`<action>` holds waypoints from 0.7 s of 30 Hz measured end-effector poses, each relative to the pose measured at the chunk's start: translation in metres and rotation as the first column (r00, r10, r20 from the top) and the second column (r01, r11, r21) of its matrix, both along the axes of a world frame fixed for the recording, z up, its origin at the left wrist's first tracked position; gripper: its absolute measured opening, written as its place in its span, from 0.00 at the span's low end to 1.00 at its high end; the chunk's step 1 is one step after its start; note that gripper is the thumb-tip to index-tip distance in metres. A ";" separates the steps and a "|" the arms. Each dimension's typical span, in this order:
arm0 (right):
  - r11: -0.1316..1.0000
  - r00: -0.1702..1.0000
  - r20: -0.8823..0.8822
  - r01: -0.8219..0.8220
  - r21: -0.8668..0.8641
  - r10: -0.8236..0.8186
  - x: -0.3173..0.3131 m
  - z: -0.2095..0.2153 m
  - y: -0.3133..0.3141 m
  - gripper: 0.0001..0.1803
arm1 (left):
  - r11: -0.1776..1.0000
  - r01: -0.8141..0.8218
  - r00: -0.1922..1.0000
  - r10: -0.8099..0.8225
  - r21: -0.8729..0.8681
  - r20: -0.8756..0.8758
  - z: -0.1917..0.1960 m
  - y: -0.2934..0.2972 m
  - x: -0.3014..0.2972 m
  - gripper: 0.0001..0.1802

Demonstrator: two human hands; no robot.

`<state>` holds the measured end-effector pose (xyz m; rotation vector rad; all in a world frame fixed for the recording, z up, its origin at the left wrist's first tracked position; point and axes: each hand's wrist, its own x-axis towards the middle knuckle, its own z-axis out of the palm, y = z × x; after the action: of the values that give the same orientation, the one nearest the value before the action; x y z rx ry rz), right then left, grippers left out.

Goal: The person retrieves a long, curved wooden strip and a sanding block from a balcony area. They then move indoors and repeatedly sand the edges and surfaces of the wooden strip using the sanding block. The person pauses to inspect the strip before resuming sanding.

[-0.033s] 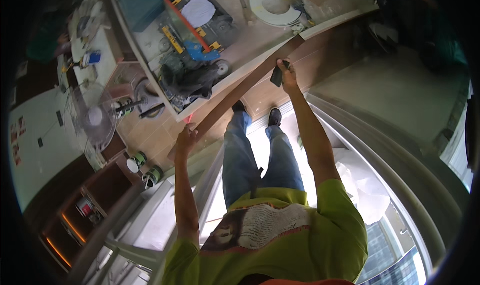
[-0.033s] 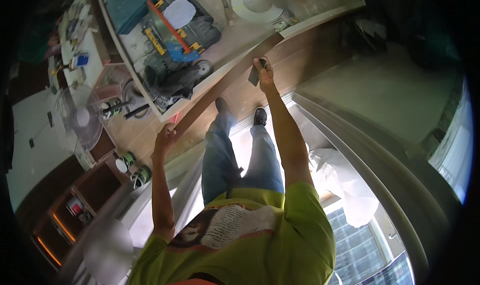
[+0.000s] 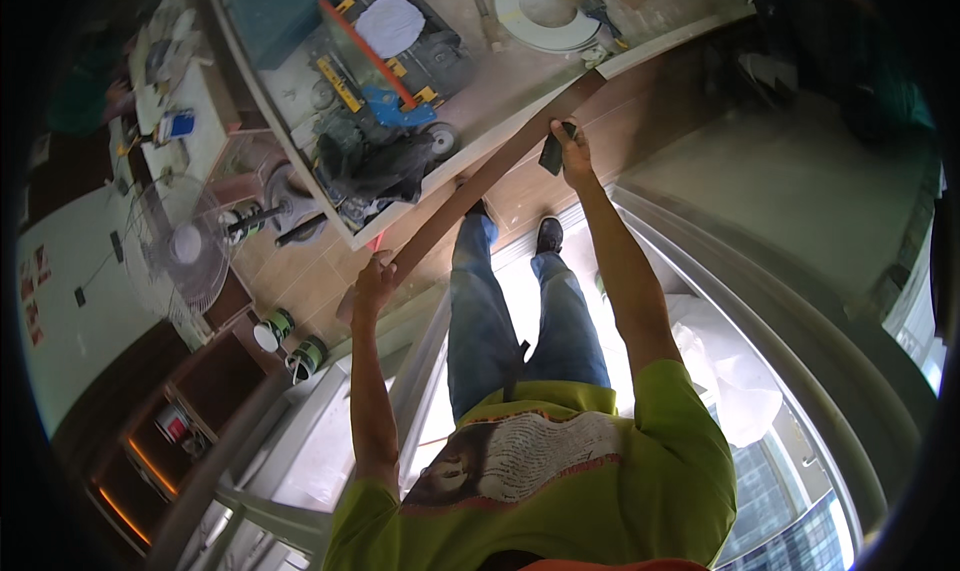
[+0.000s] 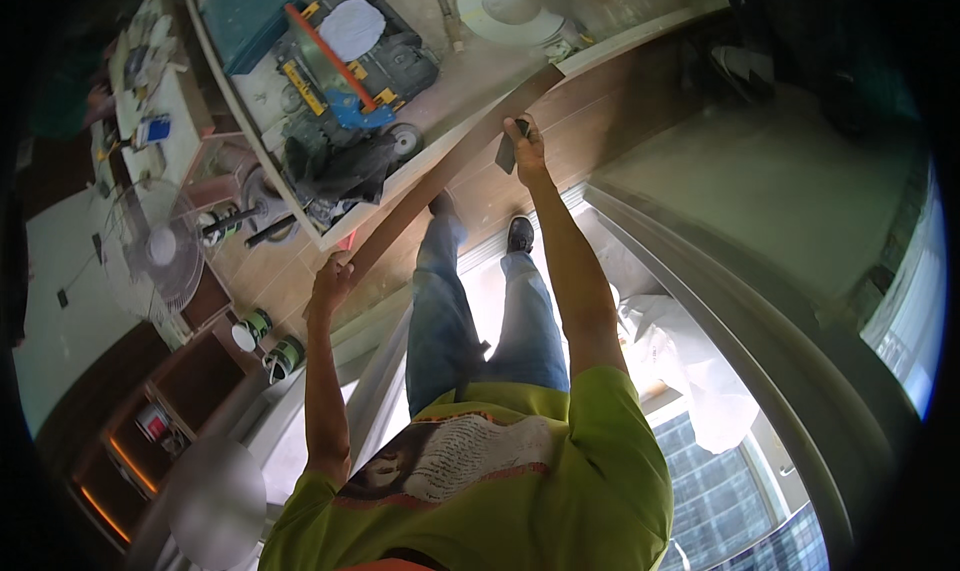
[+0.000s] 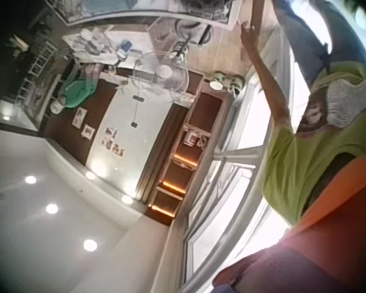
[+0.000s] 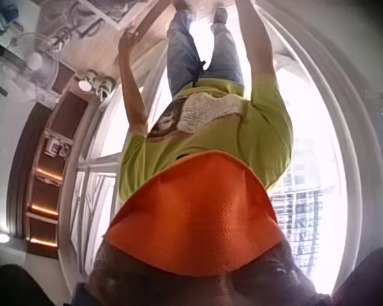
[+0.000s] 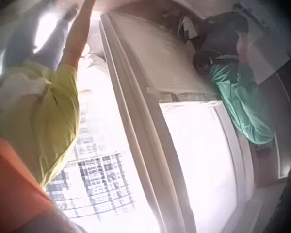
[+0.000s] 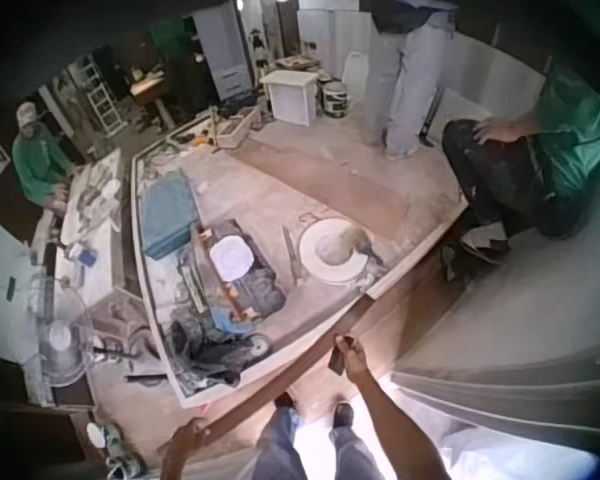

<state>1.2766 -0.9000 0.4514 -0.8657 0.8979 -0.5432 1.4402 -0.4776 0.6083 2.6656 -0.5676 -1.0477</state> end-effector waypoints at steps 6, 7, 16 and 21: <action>0.998 0.988 -0.150 0.033 -0.047 -0.040 0.019 -0.047 -0.013 0.14 | 0.997 0.068 0.983 -0.060 0.043 -0.174 -0.074 -0.027 0.048 0.21; 0.996 0.979 -0.186 0.078 -0.034 -0.083 0.021 -0.054 -0.013 0.14 | 0.995 0.082 0.978 -0.069 0.059 -0.196 -0.078 -0.033 0.054 0.21; 0.999 0.878 -0.478 -0.043 -0.014 0.031 0.007 -0.119 -0.035 0.24 | 0.977 0.208 0.975 -0.203 0.051 -0.088 -0.119 -0.051 0.083 0.23; 0.997 0.896 -0.438 0.051 -0.057 -0.071 0.016 -0.110 -0.042 0.22 | 0.992 0.125 0.990 -0.125 -0.007 -0.070 -0.155 -0.060 0.082 0.19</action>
<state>1.2927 -0.9416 0.3414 -1.0249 1.3346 -0.4268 1.5221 -0.5373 0.4530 2.6081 -0.7296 -1.1680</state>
